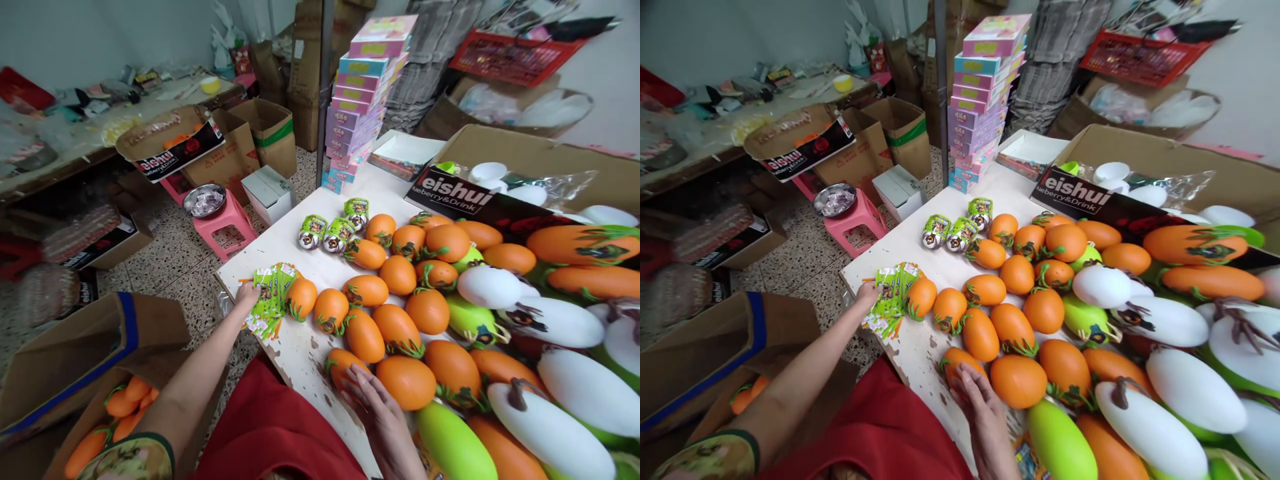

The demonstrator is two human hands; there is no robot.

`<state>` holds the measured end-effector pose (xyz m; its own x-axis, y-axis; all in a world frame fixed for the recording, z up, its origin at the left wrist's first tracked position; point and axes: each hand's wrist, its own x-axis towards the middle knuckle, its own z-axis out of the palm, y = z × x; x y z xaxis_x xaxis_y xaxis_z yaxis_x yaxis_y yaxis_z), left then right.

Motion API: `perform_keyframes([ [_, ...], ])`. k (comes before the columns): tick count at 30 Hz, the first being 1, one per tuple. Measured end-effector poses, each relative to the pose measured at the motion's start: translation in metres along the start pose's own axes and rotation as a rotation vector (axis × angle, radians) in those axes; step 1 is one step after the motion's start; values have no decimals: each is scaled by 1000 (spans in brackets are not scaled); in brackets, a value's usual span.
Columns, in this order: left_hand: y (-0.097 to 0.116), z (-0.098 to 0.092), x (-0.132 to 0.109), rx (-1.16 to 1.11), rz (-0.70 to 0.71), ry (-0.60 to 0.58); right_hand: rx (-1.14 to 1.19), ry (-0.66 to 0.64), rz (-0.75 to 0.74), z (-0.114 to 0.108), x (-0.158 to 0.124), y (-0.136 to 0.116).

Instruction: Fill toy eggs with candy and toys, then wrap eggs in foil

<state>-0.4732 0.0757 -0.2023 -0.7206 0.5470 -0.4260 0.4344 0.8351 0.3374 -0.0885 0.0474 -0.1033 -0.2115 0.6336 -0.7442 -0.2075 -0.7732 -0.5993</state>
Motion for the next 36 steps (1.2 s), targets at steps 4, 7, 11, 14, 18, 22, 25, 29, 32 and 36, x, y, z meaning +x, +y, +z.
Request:
perform_keyframes([
  [4, -1, -12, -9, 33, 40, 48, 12, 32, -10, -7, -2, 5],
  [7, 0, -28, -24, 46, 86, 96, -1, 30, -25, -15, 0, 12],
  [11, 13, -56, -62, 39, 248, 135, -107, 20, -126, -11, 0, 7],
  [14, 40, -71, -108, 14, 451, 110, -222, -82, -246, 17, -2, -6],
  [18, 77, -66, -166, -96, 787, -25, -220, -298, -367, 61, 5, -14],
  [22, 86, -49, -181, -276, 733, -89, -163, -292, -389, 64, 24, -14],
  [25, 90, -36, -171, -416, 628, -148, -146, -129, -458, 45, 34, -20],
  [29, 109, -11, -172, -582, 528, -321, -131, -50, -500, 30, 34, -29],
  [32, 129, 9, -176, -664, 478, -447, -142, -48, -490, 24, 34, -34],
  [36, 149, 10, -178, -674, 485, -415, -196, 34, -515, 5, 37, -46],
])
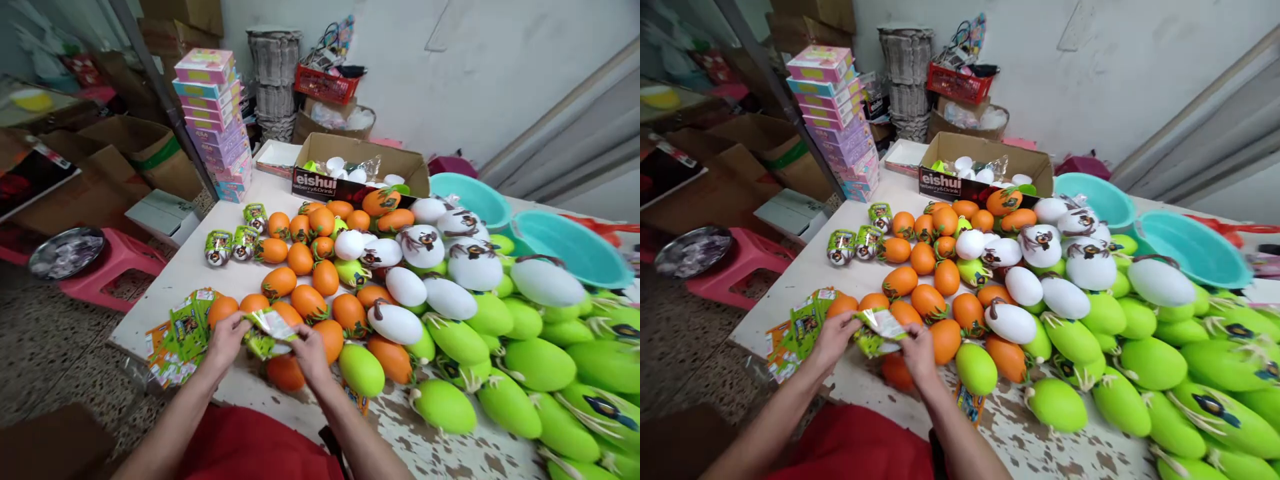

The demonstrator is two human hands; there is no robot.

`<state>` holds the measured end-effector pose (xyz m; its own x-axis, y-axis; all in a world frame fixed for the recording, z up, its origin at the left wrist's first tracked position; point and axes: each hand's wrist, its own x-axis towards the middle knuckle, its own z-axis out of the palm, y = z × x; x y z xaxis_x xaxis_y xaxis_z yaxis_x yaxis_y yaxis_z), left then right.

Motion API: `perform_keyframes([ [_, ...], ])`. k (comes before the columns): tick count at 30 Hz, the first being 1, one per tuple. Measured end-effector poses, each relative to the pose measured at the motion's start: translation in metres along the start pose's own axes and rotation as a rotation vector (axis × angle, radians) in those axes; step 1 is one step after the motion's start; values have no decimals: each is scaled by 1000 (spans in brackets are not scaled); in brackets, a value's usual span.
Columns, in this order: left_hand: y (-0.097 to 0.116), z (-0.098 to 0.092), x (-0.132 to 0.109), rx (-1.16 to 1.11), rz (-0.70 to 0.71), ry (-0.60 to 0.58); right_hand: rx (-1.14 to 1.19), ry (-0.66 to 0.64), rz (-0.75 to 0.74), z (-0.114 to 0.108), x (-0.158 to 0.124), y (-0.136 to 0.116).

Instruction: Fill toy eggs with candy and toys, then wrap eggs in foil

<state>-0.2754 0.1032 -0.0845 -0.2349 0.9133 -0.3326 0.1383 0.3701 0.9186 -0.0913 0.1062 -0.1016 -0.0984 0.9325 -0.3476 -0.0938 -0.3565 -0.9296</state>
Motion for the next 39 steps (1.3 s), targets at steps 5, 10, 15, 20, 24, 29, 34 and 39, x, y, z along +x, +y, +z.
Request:
perform_keyframes([
  [5, 33, 7, -8, -184, 8, -285, -105, 36, -92, -14, 12, -4],
  [10, 41, 14, -11, -428, -103, -399, -188, -109, -197, -10, 11, -7],
  [15, 28, 12, -9, -255, -139, -586, -327, -233, -233, -33, 22, -18],
  [20, 36, 14, -5, -576, -180, -407, -444, -428, -283, -58, 41, -51],
  [24, 44, 8, 9, -751, -175, -164, -750, -52, -671, -107, 93, -91],
  [29, 36, 9, 19, -716, -307, -122, -1442, 67, -742, -163, 172, -114],
  [34, 35, 9, 18, -727, -297, -90, -1470, 67, -729, -165, 196, -110],
  [39, 35, -9, 27, -722, -240, 7, -988, 189, -700, -151, 145, -123],
])
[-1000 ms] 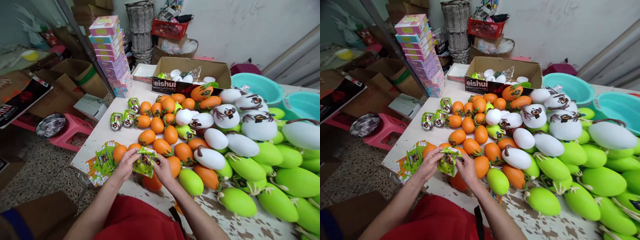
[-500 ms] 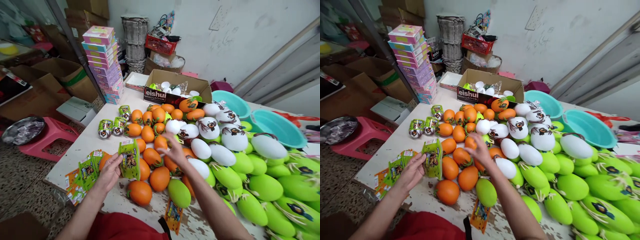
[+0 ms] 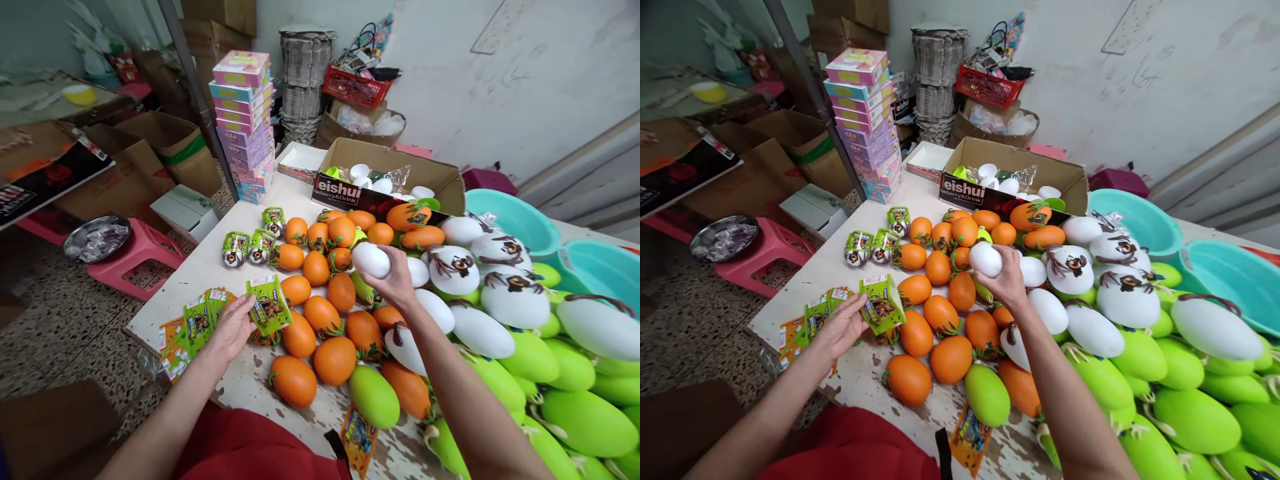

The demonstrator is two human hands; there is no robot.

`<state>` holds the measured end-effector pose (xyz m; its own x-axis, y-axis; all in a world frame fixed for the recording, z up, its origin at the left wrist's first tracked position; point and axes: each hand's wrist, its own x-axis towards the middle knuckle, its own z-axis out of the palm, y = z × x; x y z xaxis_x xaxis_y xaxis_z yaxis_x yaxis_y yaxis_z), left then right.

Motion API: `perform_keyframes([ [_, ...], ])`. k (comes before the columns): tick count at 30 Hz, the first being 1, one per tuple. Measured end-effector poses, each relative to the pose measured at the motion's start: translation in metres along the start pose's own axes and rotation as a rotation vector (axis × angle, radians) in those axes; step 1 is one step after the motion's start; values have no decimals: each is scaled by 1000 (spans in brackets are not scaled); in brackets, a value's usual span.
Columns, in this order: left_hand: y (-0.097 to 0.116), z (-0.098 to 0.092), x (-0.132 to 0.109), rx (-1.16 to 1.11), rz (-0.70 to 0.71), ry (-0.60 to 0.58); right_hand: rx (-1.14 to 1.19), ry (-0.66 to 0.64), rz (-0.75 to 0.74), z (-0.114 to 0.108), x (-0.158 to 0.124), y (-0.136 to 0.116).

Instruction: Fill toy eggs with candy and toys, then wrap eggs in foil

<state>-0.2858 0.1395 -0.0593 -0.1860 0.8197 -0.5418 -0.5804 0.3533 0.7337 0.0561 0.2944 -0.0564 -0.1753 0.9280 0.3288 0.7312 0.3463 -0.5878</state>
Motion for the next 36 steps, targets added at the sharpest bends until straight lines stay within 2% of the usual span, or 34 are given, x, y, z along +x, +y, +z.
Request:
perform_keyframes([
  [1, 2, -1, 1, 3, 16, 14, 198, -37, 63, -5, -13, -13],
  [3, 4, 1, 2, 3, 39, 23, 599, -212, 204, -8, -43, -39],
  [6, 1, 16, -5, 48, 19, -76, 1006, -397, 419, 9, -90, -74],
  [8, -2, 26, -14, 126, -7, -213, 1152, -424, 555, 30, -113, -92],
  [10, -4, 31, -24, 212, 14, -328, 1275, -351, 687, 52, -128, -106],
  [11, -4, 31, -29, 247, 41, -349, 1322, -284, 745, 61, -133, -112],
  [13, -3, 29, -37, 291, 78, -343, 1384, -187, 819, 75, -138, -123],
  [15, -2, 25, -42, 310, 76, -328, 1466, -178, 878, 83, -142, -133],
  [17, 1, 20, -45, 307, 43, -333, 1568, -216, 969, 85, -145, -141],
  [20, 8, 11, -43, 251, -80, -373, 1634, -274, 1116, 84, -149, -146],
  [23, 16, -4, -33, 184, -144, -296, 1647, -391, 1191, 80, -152, -146],
  [25, 19, -16, -25, 171, -120, -169, 1687, -457, 1213, 79, -155, -144],
  [27, 19, -26, -20, 185, -133, -109, 1718, -476, 1219, 81, -161, -141],
  [30, 17, -30, -19, 234, -197, -184, 1682, -553, 1237, 88, -173, -136],
  [33, 20, -24, -21, 266, -178, -244, 1617, -653, 1235, 93, -181, -134],
  [36, 26, -14, -25, 321, -158, -292, 1608, -779, 1080, 90, -179, -138],
])
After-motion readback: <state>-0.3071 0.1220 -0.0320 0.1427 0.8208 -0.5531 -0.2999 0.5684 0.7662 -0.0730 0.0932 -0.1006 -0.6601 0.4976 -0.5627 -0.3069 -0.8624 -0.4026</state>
